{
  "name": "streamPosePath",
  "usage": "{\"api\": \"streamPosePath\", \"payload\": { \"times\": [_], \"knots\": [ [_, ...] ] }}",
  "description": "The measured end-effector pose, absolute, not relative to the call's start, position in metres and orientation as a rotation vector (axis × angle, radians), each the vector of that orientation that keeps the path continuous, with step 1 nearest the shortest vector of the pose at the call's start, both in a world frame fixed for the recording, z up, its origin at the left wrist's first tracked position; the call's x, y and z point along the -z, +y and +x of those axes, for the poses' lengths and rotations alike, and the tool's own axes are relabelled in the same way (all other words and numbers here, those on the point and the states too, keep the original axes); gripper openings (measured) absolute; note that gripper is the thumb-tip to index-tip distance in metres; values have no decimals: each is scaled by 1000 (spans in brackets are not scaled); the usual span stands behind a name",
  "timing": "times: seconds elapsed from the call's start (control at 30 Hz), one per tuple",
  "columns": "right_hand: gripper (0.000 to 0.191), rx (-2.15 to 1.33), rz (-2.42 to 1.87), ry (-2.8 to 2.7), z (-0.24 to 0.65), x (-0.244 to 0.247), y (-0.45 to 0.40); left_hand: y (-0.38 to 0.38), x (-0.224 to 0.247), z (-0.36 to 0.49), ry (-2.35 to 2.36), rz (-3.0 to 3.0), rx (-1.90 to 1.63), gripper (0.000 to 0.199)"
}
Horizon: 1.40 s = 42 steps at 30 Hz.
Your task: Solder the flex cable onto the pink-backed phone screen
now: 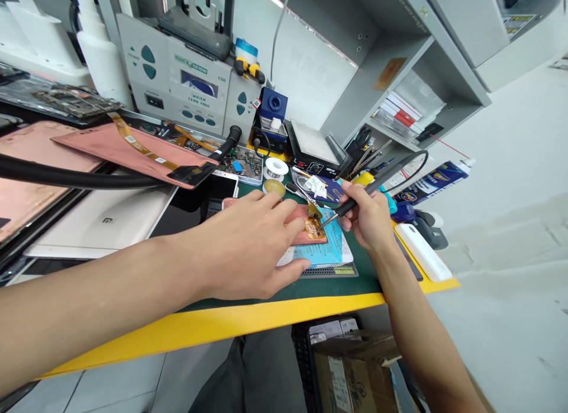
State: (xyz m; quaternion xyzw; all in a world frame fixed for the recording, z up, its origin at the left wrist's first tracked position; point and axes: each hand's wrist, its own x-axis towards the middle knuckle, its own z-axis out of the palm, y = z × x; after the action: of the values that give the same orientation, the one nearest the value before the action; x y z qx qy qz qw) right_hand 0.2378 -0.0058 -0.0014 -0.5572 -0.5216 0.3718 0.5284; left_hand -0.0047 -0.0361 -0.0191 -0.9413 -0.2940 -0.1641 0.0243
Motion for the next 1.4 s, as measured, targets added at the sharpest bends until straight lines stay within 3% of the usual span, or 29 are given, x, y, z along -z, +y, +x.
{"api": "streamPosePath", "payload": {
  "times": [1.4],
  "knots": [
    [36, -894, -1323, -1304, 240, -2, -7, -35, 20, -5, -868, -2864, 501, 60]
  ]
}}
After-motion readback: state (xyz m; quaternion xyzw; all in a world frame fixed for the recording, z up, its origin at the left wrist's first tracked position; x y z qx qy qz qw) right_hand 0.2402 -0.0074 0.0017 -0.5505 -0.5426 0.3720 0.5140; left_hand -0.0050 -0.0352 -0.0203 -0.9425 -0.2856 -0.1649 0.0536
